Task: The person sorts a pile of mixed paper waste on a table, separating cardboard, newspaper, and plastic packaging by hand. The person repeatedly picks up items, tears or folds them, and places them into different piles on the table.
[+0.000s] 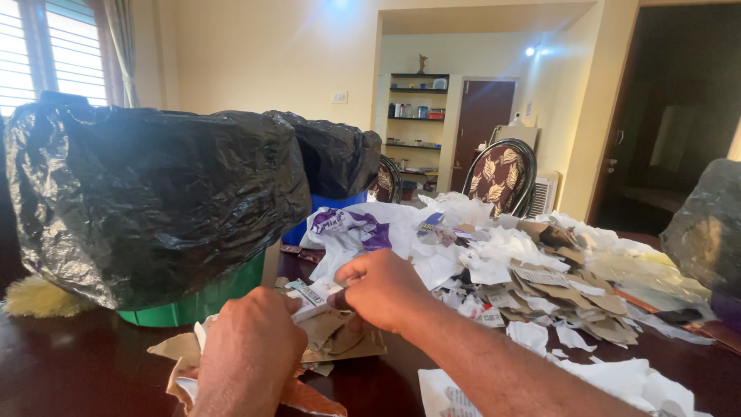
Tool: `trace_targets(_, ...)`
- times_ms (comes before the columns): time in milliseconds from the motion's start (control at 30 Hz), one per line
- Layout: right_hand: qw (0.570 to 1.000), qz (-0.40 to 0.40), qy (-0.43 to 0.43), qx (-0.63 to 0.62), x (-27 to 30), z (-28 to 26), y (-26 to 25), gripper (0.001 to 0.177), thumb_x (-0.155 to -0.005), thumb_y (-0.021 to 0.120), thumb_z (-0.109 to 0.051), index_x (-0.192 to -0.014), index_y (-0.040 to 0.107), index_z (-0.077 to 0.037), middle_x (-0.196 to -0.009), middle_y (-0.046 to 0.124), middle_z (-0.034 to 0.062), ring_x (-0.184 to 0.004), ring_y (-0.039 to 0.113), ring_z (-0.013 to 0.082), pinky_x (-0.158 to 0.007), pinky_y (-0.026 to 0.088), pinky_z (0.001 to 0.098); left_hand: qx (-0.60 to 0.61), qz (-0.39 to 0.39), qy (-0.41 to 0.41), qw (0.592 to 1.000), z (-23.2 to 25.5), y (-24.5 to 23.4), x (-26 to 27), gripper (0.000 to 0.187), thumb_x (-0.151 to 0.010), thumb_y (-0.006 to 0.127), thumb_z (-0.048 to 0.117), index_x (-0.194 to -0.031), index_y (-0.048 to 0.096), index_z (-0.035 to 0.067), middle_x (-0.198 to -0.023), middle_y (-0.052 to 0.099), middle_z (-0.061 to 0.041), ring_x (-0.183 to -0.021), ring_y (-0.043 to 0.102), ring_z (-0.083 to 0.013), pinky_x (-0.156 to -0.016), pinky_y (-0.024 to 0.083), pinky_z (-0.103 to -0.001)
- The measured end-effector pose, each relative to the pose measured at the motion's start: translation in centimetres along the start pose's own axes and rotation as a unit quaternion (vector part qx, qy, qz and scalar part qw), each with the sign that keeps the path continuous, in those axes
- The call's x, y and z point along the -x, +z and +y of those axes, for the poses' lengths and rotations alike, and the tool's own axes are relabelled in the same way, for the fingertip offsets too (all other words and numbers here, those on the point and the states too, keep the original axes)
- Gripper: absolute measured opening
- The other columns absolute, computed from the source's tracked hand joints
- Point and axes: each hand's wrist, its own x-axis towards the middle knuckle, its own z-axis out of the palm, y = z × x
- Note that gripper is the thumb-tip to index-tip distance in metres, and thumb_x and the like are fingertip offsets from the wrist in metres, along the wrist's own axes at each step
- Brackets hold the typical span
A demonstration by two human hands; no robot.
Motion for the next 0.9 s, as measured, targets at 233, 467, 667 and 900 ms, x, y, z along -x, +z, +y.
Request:
trace_targets(233, 1.0, 0.008, -0.015, 0.017, 1.0, 0.5, -2.3, 0.031, -0.078, 0.078, -0.014, -0.109, 0.081, -0.011, -0.096, 0.078, 0.0069, -0.064, 0.075, 0.0159, -0.061, 0.06, 0.0307, -0.021, -0.04, -0.012, 0.999, 0.6, 0.0, -1.0, 0.024, -0.087, 0.068, 0.02, -0.097, 0.078, 0.0, -0.097, 0.076, -0.025, -0.099, 0.075, -0.0389, -0.091, 0.061, -0.046)
trace_targets(467, 0.998, -0.004, 0.047, 0.035, 2.3, 0.6, -11.6, 0.025, -0.085, 0.077, -0.024, -0.1, 0.083, -0.005, -0.088, 0.08, 0.0044, -0.074, 0.074, 0.0157, -0.062, 0.053, 0.0309, 0.08, 0.134, 0.049, 0.987, 3.1, -1.0, -0.6, 0.028, -0.078, 0.068, 0.014, -0.102, 0.082, 0.017, -0.092, 0.076, -0.021, -0.086, 0.074, -0.0377, -0.084, 0.059, -0.045)
trace_targets(667, 0.978, 0.008, 0.047, 0.202, 5.2, 3.6, -15.7, 0.022, -0.086, 0.078, -0.024, -0.102, 0.084, -0.01, -0.087, 0.081, 0.0026, -0.081, 0.071, 0.0105, -0.074, 0.053, 0.0284, 0.152, -0.003, 0.241, 0.958, 9.7, 2.6, -0.5, 0.029, -0.076, 0.064, 0.011, -0.098, 0.084, 0.014, -0.091, 0.078, -0.017, -0.088, 0.077, -0.0316, -0.089, 0.06, -0.038)
trace_targets(900, 0.965, -0.122, 0.118, 0.198, 9.0, 6.2, -16.1, 0.023, -0.09, 0.068, -0.022, -0.104, 0.084, -0.014, -0.092, 0.08, 0.0037, -0.086, 0.065, 0.0123, -0.078, 0.05, 0.0287, 0.096, -0.174, 0.314, 0.928, 12.4, 5.4, 3.1, 0.041, -0.087, 0.064, 0.021, -0.127, 0.071, 0.019, -0.096, 0.075, -0.022, -0.093, 0.074, -0.037, -0.091, 0.057, -0.043)
